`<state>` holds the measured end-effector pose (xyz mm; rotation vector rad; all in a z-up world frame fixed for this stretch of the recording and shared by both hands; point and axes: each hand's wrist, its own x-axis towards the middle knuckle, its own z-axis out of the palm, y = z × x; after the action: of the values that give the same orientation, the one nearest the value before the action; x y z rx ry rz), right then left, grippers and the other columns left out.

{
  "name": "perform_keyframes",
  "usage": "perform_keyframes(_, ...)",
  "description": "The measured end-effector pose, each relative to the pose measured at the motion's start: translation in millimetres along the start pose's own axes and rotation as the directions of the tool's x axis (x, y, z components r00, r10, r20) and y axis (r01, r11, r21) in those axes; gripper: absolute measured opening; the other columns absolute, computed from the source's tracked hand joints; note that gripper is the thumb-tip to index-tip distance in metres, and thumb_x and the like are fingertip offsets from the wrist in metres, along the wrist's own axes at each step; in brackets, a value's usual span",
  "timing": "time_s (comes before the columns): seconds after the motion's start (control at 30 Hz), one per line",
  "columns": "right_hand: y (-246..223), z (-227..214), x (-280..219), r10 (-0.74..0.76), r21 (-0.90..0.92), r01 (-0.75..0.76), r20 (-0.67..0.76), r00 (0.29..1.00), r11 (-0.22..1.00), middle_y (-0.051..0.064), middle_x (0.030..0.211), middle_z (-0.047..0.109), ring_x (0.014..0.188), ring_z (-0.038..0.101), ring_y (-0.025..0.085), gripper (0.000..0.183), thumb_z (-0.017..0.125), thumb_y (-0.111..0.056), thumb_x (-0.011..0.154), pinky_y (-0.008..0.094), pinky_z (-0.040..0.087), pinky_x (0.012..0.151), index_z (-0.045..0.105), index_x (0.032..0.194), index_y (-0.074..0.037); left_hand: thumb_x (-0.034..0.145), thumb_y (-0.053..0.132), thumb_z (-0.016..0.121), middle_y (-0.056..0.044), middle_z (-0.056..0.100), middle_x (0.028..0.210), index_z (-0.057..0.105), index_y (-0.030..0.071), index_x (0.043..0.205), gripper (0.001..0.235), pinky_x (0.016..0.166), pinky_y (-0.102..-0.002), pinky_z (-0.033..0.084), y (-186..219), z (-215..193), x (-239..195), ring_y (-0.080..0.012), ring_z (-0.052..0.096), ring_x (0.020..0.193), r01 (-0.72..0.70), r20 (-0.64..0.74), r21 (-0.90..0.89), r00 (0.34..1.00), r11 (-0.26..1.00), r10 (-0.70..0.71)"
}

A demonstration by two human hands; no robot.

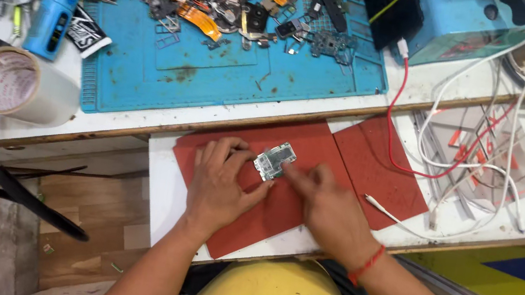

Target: The person uses a toothbrush to scrub a small green circuit board placed on a red mat. They then use a hot air gun to apply heat to the board while holding it steady with their other hand. The person returns to scrubbing the board with the toothbrush after setting the hot air gun aside.

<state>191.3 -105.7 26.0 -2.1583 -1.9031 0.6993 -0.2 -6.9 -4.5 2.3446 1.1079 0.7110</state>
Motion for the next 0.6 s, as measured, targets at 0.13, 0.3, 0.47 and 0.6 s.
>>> perform_keyframes(0.13,-1,-4,3,-0.103,0.002,0.103,-0.068,0.992,0.995,0.017,0.108,0.058,0.07,0.066,0.039,0.068,0.052,0.0,0.082,0.05,0.056,0.061,0.053,0.147,-0.019,0.068,0.034,0.09,-0.006,0.061,0.113,0.072,0.007,0.102,0.047,0.093,-0.046,0.042,0,0,-2,-0.0274,0.057,0.105,0.003,0.001,-0.004,1.0,1.0,-0.003)
perform_keyframes(0.3,2,-6,9,0.083,0.049,-0.078,-0.105,0.991,0.996,0.015,0.106,0.059,0.073,0.066,0.038,0.061,0.051,-0.003,0.091,0.049,0.056,0.064,0.052,0.149,-0.02,0.068,0.036,0.091,-0.005,0.061,0.112,0.072,0.007,0.102,0.048,0.09,-0.046,0.041,1,0,0,-0.0278,0.057,0.104,0.002,0.011,-0.019,1.0,1.0,-0.002)
perform_keyframes(0.47,0,0,9,-0.033,0.019,0.034,-0.068,0.997,0.999,0.017,0.108,0.06,0.074,0.066,0.039,0.066,0.052,0.0,0.084,0.05,0.055,0.064,0.054,0.146,-0.02,0.068,0.035,0.091,-0.006,0.061,0.111,0.072,0.006,0.103,0.049,0.091,-0.047,0.041,1,-4,2,-0.0278,0.057,0.104,0.012,0.001,-0.03,1.0,0.999,-0.012)
perform_keyframes(0.6,3,-2,-6,-0.101,0.06,0.106,-0.089,0.991,0.993,0.018,0.108,0.06,0.076,0.066,0.041,0.069,0.05,0.004,0.08,0.049,0.055,0.061,0.052,0.147,-0.015,0.07,0.035,0.091,-0.007,0.061,0.112,0.072,0.006,0.103,0.048,0.091,-0.046,0.042,-4,-2,1,-0.0275,0.057,0.105,0.018,-0.004,-0.04,1.0,0.999,-0.018)
